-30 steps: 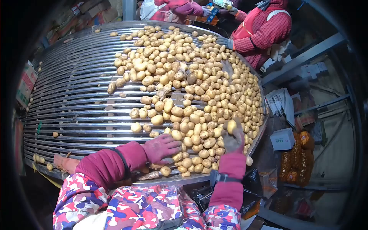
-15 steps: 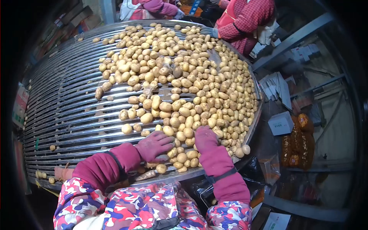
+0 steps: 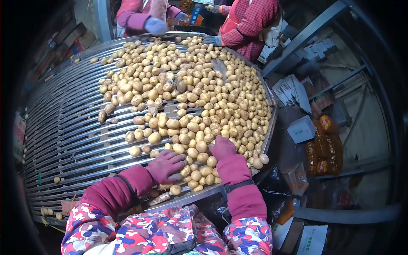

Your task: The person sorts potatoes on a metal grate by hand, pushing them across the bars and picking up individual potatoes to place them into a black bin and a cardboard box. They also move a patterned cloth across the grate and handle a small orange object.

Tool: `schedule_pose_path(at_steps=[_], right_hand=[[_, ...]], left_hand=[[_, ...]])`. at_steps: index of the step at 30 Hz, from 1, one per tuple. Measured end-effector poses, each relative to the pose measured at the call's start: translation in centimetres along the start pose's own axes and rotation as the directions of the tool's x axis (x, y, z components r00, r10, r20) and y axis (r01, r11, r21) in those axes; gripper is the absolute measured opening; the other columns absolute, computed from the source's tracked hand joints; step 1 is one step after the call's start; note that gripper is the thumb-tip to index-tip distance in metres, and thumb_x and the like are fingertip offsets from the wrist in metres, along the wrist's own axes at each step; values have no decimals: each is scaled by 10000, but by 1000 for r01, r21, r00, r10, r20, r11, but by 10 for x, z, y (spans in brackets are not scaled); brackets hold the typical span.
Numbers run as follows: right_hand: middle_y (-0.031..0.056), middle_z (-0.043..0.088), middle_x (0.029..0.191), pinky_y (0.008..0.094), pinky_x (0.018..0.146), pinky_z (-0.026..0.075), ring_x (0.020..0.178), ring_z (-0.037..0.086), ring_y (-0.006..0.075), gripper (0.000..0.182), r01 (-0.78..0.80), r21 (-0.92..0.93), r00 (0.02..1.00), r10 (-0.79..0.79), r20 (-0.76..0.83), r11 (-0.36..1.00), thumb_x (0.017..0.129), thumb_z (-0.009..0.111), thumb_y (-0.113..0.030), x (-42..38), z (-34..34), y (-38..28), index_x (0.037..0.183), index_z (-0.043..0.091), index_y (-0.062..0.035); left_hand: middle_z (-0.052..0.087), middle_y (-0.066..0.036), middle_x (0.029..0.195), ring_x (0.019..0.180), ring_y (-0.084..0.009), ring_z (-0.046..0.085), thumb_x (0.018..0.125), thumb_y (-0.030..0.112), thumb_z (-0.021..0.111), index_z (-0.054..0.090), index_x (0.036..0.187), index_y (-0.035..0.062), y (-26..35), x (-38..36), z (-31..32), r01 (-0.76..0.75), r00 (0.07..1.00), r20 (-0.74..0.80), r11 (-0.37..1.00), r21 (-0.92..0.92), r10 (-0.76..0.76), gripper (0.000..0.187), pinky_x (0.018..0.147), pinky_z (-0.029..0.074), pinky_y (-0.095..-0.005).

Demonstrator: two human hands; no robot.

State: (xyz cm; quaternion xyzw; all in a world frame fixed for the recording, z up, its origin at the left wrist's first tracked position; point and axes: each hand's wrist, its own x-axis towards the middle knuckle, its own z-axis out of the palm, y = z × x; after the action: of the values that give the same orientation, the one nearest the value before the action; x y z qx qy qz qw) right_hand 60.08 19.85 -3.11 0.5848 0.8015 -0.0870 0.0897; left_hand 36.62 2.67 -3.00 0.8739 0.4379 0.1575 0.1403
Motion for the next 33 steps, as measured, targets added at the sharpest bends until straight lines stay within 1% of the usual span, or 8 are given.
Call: schedule_pose_path(at_steps=[4, 6, 8, 14, 17, 18, 28, 33], right_hand=[[164, 702, 993, 411, 831, 549, 919, 698, 287, 414, 46, 79, 997, -40, -67, 996, 872, 700, -377, -3, 3, 18, 1095, 634, -35], [100, 694, 922, 340, 739, 560, 836, 682, 198, 379, 77, 912, 995, -91, -44, 403, 934, 650, -360, 4, 30, 50, 1107, 648, -23], [75, 684, 904, 304, 692, 553, 805, 664, 161, 361, 21, 979, 996, -89, -3, 202, 967, 611, -360, -35, -8, 37, 1108, 657, -30], [82, 684, 1076, 291, 546, 572, 903, 685, 207, 575, -130, 718, 991, -69, 113, -684, 989, 473, -590, -92, -11, 29, 1270, 585, -101], [165, 475, 1449, 495, 958, 521, 1314, 479, 381, 849, 24, 380, 998, -2, -67, -924, 911, 391, -767, -109, -5, 22, 1473, 431, -132], [169, 407, 1510, 530, 1145, 376, 1367, 407, 422, 909, 72, 428, 987, 2, -163, -901, 919, 370, -759, -117, -3, 25, 1531, 333, -87], [85, 416, 1522, 589, 1072, 413, 1388, 406, 387, 776, 209, 507, 977, 197, -79, -836, 943, 376, -723, -184, 18, 64, 1524, 377, -210], [94, 489, 1443, 534, 995, 491, 1307, 520, 338, 653, 228, 564, 958, 287, 16, -794, 919, 613, -140, -236, 31, 77, 1519, 363, -207]], left_hand=[[491, -168, 1415, 1297, -365, 453, 758, 430, 689, 547, 1295, 88, -5, -1, 9, 15, 1000, -18, 1000, -24, -15, 653, 1118, 308, -547], [495, -158, 1413, 1292, -368, 456, 755, 429, 692, 547, 1292, 91, -4, -2, 10, 16, 999, -33, 1000, -27, -17, 651, 1112, 317, -545], [497, -155, 1414, 1292, -370, 456, 755, 429, 694, 548, 1292, 92, -6, -2, 11, 15, 999, -29, 1000, -13, -15, 650, 1109, 320, -546], [502, -162, 1409, 1306, -366, 449, 770, 433, 687, 538, 1318, 87, -3, -2, 8, 27, 1000, -1, 1000, 10, -27, 665, 1120, 302, -532], [504, -164, 1407, 1298, -381, 453, 724, 425, 722, 543, 1315, 83, -3, -1, 6, 41, 999, 28, 999, 26, -42, 706, 1116, 304, -533], [506, -166, 1404, 1294, -382, 458, 720, 418, 728, 548, 1311, 81, -4, -1, 8, 41, 999, 16, 999, 23, -41, 704, 1113, 309, -532], [527, -183, 1364, 1261, -387, 474, 721, 437, 691, 573, 1263, 64, 2, 1, 7, 50, 998, -28, 998, 36, -49, 668, 1091, 335, -532], [523, -181, 1385, 1285, -405, 455, 712, 409, 685, 560, 1287, 61, -2, -3, 17, 63, 997, -58, 996, 62, -60, 684, 1109, 316, -551]])
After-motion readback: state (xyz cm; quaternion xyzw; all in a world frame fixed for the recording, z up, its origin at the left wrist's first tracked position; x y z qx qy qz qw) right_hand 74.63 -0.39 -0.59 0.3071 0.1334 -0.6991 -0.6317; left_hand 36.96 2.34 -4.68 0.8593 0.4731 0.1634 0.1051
